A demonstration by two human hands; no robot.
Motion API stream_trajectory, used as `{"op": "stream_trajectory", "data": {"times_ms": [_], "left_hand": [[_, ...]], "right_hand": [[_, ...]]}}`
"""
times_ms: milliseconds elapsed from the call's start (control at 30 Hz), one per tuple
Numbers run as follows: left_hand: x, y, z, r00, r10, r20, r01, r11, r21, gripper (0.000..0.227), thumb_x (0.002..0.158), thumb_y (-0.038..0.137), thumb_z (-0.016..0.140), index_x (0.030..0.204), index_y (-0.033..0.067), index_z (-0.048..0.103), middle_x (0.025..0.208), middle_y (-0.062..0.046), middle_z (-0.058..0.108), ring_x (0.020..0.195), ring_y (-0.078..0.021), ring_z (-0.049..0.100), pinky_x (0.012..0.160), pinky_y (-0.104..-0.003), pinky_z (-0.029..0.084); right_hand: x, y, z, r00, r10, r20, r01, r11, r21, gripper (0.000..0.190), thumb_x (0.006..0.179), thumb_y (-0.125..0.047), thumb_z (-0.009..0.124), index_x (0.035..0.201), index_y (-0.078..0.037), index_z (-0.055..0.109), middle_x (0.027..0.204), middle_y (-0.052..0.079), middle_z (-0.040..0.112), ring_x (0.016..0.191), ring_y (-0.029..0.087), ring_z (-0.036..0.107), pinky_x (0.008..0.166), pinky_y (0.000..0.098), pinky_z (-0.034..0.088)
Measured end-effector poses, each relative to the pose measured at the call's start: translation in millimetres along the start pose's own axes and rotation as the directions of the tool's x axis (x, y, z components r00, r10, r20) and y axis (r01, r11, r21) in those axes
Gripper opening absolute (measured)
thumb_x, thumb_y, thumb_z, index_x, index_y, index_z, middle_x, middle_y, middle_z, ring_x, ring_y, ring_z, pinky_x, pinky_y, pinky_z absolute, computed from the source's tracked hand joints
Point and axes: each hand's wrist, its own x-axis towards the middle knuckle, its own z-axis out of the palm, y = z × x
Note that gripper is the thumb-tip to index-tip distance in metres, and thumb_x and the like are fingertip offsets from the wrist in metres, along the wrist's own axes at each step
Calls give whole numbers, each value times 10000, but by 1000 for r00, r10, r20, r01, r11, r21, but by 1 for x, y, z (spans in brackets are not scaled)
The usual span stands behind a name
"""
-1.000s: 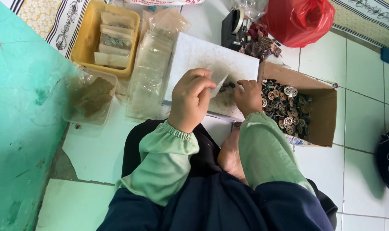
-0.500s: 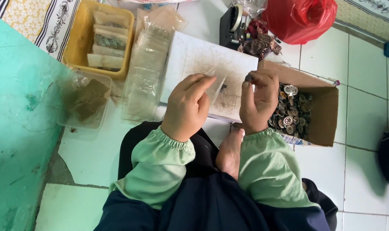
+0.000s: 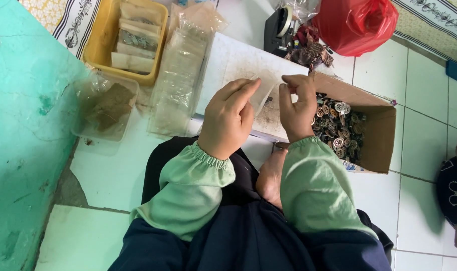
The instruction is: The person sits on the floor and sorts small dark cylindrical parts from a cardboard box filled with metal hardware. They place the parts on a white board, then transfer them into a small plastic bag. The person seals the bag with tape and places it into a yellow container.
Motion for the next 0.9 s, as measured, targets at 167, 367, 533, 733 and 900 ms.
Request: {"op": "stream_trajectory", "data": {"times_ms": [167,367,533,733,900], "left_hand": [[-4,-4,2,999,-35,-3,35,999,-29,339,951,-94,515,1229,-11,690,1039,-139,686,859,-295,723,767,-375,634],[-6,-1,1,998,-58,24,60,996,-69,336,945,-104,519,1223,-23,691,1026,-140,681,836,-287,715,721,-347,626],[-10,3,1,998,-61,8,61,997,-36,340,933,-99,531,1216,-11,698,1014,-131,685,831,-286,717,693,-333,625],[-21,9,9,994,-100,38,100,995,8,341,928,-92,539,1210,0,707,1020,-140,691,840,-305,728,666,-328,629],[-26,21,12,994,-88,57,85,994,63,311,937,-86,541,1186,-12,711,1015,-148,685,846,-328,734,660,-352,640]], "right_hand": [[-51,93,25,945,157,287,-62,947,-317,245,928,-35,685,1162,26,729,1092,190,658,998,359,646,824,430,587],[-66,117,32,913,25,408,178,875,-451,266,953,-39,631,1173,-111,762,1099,98,720,1055,306,681,898,378,607],[-65,121,30,946,107,305,30,911,-412,257,934,-64,652,1170,-86,753,1068,118,695,1035,327,673,906,421,610],[-5,-45,-38,959,-175,-224,177,984,-13,296,904,150,599,1115,-7,733,1028,120,690,898,300,667,730,378,583],[23,-84,-46,809,-587,26,578,787,-217,304,797,38,623,981,-118,808,1018,77,691,927,285,618,852,419,556]]}}
